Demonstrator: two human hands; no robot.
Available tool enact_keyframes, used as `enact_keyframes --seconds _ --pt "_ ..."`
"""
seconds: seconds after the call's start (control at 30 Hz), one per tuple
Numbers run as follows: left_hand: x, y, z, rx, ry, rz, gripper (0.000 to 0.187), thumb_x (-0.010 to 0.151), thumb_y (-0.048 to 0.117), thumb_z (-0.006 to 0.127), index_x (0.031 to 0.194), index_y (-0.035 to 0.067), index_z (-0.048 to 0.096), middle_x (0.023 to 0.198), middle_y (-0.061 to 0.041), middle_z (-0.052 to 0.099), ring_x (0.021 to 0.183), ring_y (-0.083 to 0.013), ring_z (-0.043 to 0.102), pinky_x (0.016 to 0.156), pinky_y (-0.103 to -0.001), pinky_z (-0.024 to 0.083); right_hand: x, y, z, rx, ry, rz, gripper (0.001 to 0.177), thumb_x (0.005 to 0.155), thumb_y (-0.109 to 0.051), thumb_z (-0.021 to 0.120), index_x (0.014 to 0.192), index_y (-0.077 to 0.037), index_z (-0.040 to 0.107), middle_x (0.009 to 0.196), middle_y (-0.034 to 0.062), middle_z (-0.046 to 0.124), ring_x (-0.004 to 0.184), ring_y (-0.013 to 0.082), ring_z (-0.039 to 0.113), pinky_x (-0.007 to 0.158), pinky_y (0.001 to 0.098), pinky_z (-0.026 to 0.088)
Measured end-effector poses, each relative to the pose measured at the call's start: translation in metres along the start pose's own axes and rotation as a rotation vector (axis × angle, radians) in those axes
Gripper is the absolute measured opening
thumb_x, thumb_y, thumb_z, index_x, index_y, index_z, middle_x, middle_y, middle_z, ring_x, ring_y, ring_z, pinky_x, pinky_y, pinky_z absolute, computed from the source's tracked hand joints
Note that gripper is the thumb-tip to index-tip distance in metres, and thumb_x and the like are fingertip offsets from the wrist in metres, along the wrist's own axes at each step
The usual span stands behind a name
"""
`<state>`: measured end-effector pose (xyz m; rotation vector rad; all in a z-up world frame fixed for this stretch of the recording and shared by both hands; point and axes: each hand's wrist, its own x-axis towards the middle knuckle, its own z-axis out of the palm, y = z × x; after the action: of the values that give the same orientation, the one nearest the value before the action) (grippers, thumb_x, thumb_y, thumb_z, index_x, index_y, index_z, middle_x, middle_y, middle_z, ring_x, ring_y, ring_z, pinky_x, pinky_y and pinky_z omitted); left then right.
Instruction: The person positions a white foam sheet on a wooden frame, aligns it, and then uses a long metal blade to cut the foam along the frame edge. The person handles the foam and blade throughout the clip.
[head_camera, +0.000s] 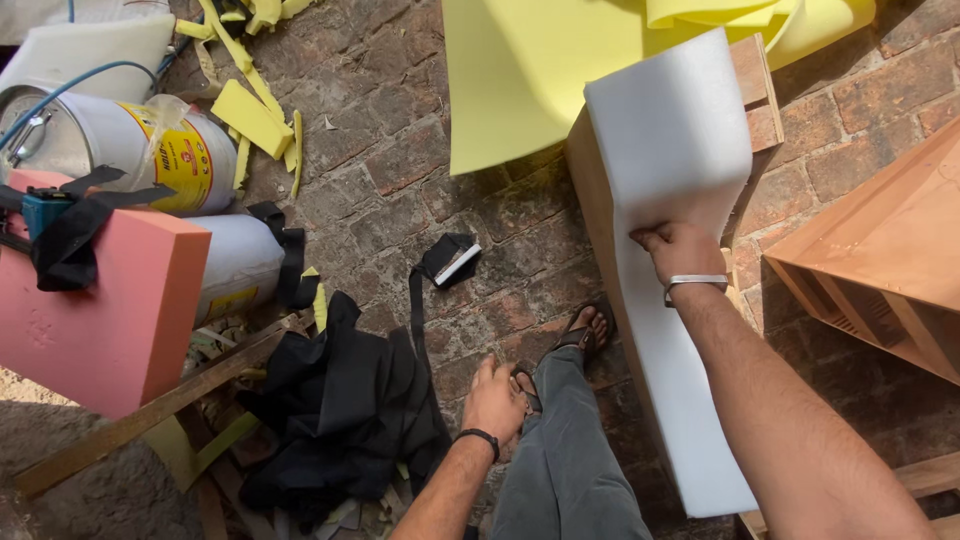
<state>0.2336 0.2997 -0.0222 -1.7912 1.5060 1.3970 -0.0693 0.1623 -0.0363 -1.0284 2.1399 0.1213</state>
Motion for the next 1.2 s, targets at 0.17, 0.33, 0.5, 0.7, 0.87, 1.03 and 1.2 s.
enact_keyframes --seconds 0.17,0.33,0.5,0.7,0.87,1.03,1.2 --pt "-0.048 -0.065 0.051 -0.061 -0.208 -0.077 0.058 0.088 0.022 0.073 0.142 0.016 0.054 0.164 -0.014 0.028 0.149 -0.0326 0.034 0.119 -0.043 0.036 -0.007 0.02 0.025 -0.174 -0.005 0.159 0.066 0.093 -0.071 0.063 0.12 -0.012 0.074 0.111 0.0158 0.075 0.107 0.0329 0.07 0.091 0.048 0.054" --pt "-0.035 -0.076 0.069 -0.158 -0.153 -0.024 0.05 0.086 0.023 0.073 0.135 0.018 0.062 0.153 -0.01 0.045 0.139 -0.0314 0.048 0.115 -0.043 0.041 0.016 0.03 0.066 0.016 0.113 0.047 0.056 0.091 -0.059 0.071 0.12 -0.011 0.077 0.119 0.0191 0.074 0.115 0.0374 0.067 0.099 0.0482 0.052" --pt "-0.01 -0.089 0.058 -0.215 0.004 0.062 0.046 0.085 0.021 0.072 0.13 0.014 0.063 0.143 -0.01 0.055 0.129 -0.0331 0.055 0.107 -0.045 0.045 0.03 0.014 0.098 0.131 0.207 0.255 0.05 0.089 -0.052 0.077 0.118 -0.011 0.077 0.12 0.0177 0.072 0.116 0.0362 0.066 0.098 0.048 0.05" --pt "-0.024 -0.11 0.052 -0.257 0.047 0.084 0.043 0.086 0.023 0.069 0.128 0.013 0.065 0.128 -0.013 0.065 0.119 -0.0342 0.063 0.101 -0.045 0.05 0.011 0.036 0.073 0.415 -0.055 0.244 0.055 0.094 -0.041 0.077 0.134 -0.005 0.065 0.127 0.0134 0.07 0.115 0.0261 0.067 0.099 0.0412 0.053" --pt "-0.046 -0.127 0.064 -0.302 -0.053 -0.01 0.046 0.087 0.024 0.068 0.132 0.015 0.063 0.134 -0.011 0.064 0.121 -0.0318 0.062 0.102 -0.044 0.048 -0.022 0.124 0.077 0.647 -0.245 0.298 0.038 0.103 -0.027 0.061 0.137 -0.01 0.062 0.128 0.0077 0.071 0.118 0.0192 0.066 0.098 0.0367 0.053" --pt "-0.076 -0.141 0.088 -0.305 -0.073 -0.1 0.045 0.087 0.025 0.067 0.131 0.015 0.066 0.13 -0.012 0.068 0.12 -0.0302 0.066 0.104 -0.041 0.05 -0.124 0.204 0.159 0.627 -0.234 0.423 0.027 0.107 -0.015 0.055 0.129 -0.009 0.07 0.088 0.0052 0.061 0.071 0.0165 0.056 0.073 0.0355 0.057" --pt "-0.105 -0.116 0.124 -0.276 -0.054 -0.04 0.042 0.088 0.028 0.067 0.128 0.016 0.066 0.129 -0.008 0.069 0.123 -0.0273 0.063 0.105 -0.043 0.046 -0.23 0.24 0.217 0.843 -0.259 0.499 0.021 0.108 -0.012 0.042 0.126 -0.012 0.052 0.075 0.0016 0.05 0.056 0.0116 0.041 0.048 0.0294 0.039"
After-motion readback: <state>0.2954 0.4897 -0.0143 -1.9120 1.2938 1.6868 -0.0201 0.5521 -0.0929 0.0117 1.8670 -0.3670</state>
